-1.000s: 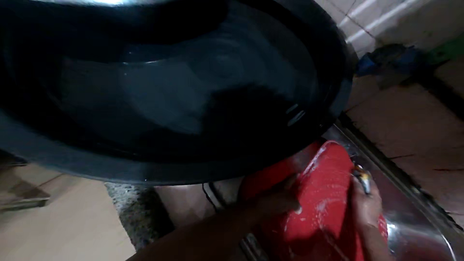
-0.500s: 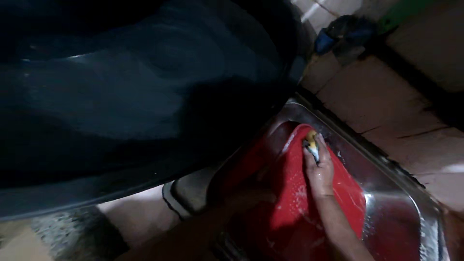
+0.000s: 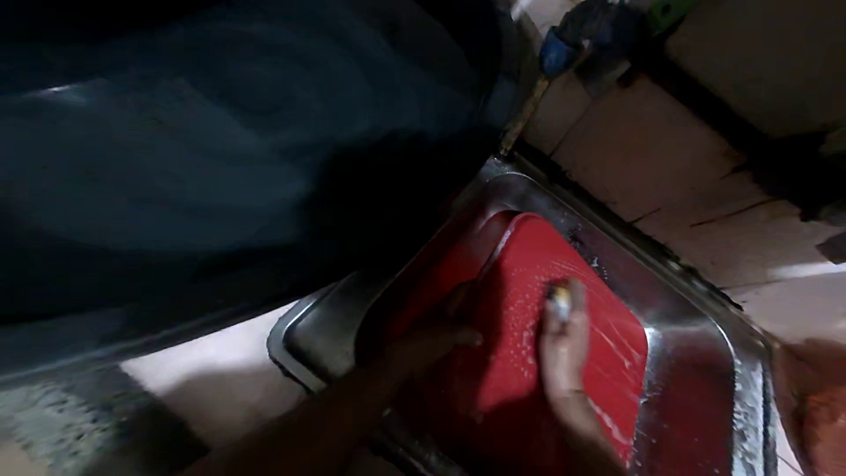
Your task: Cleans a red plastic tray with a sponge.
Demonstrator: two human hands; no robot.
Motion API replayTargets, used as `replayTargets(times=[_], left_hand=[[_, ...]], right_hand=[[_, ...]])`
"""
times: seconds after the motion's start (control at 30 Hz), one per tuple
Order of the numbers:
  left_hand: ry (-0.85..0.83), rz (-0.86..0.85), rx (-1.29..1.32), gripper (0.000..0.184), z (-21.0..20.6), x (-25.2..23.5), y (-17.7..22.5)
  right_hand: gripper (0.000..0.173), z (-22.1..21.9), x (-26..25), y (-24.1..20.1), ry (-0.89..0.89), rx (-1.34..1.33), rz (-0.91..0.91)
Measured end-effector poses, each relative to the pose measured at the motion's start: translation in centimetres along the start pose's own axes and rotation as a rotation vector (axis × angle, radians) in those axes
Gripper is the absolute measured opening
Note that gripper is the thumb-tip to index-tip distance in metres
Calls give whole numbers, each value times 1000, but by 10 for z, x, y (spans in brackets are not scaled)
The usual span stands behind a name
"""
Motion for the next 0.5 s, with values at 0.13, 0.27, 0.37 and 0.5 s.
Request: replayTargets(times=[0.13,0.27,0.37,0.5], left_hand=[[55,-17,-23,84,6,2,-2],[5,-76,3,87,1,-7,-4],[14,-42,17,88,-2,-8,-8],[64,-79,7,68,1,-11,-5]], right_hand=[[48,-23,20,-58,-56,-134,276],[51,60,27,149,45,148,-254],[60,107,78,222,36,348,-527],[54,59,81,91,17,195,-283]])
Point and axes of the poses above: each hand's wrist, its own x-axis away from the middle knuckle, its own z-axis out of the back of the hand, y = z × x, the point moved 9 cm from there along -x, towards the middle knuckle, and after that the axes turned 12 degrees about y, right-handed, at the moved point
